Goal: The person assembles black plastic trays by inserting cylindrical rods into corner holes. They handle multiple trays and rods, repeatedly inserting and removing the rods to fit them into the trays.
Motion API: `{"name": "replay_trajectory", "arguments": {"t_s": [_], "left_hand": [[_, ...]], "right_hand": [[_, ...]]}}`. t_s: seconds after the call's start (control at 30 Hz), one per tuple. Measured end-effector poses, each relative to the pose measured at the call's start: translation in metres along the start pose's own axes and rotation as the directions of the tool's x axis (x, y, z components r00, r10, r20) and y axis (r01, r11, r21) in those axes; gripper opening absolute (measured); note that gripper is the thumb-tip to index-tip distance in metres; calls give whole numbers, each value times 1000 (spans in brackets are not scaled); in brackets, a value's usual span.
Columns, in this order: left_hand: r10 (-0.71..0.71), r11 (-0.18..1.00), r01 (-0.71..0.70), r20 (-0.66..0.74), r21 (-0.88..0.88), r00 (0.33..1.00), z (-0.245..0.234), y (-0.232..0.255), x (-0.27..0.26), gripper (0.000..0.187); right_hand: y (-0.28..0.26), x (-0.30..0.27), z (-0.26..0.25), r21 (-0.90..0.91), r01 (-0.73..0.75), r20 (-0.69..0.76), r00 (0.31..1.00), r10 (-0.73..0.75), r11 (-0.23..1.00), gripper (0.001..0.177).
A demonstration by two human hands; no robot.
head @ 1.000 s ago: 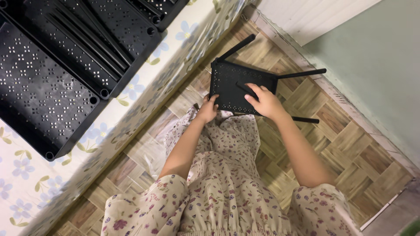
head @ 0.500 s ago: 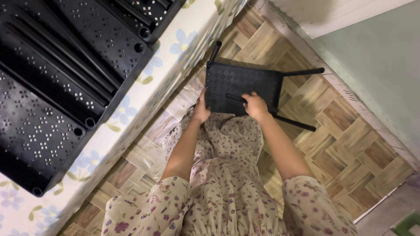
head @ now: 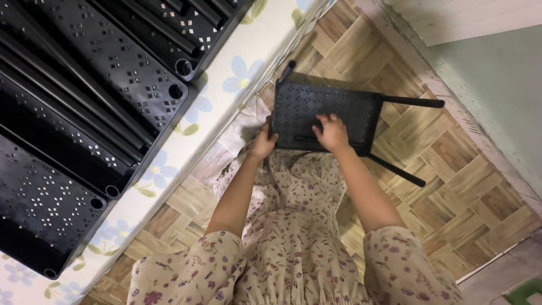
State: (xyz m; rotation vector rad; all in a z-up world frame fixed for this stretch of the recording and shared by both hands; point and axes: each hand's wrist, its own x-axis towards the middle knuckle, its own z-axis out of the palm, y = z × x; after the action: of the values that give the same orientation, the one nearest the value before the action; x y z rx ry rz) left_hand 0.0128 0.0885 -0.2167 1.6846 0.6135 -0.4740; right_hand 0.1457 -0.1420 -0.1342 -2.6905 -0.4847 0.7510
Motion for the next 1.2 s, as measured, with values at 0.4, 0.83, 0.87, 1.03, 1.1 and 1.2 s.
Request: {"name": "replay_trajectory", "arguments": {"t_s": [0.4,0.83,0.87,1.03,1.1,1.2], "left_hand": [[201,980,-200,106,-22,974,-5,44,-44,79],[165,957,-171,-47,-233,985,9,98,-89,63],[218,938,-221,-40,-268,975,11,106,-85,63],[285,954,-260,-184,150,941,27,145,-78,67],[208,969,-170,-227,178,951,32,154,-86,70],[196,971,-151,-254,188,947,35,161,-101,66]], "right_hand": [[-166,-10,-168,-838,326,-139,649,-748,439,36],[-94,-38,-164,-716,253,-96,888,-450,651,19],[-92,-49,-168,-688,270,-112,877,-467,673,23],[-94,-90,-181,-733,324,-166,767,-620,598,34],[-97,-97,-185,-701,362,-133,780,-612,615,35],[-100,-103,-193,-577,391,-28,868,-496,717,32]]}}
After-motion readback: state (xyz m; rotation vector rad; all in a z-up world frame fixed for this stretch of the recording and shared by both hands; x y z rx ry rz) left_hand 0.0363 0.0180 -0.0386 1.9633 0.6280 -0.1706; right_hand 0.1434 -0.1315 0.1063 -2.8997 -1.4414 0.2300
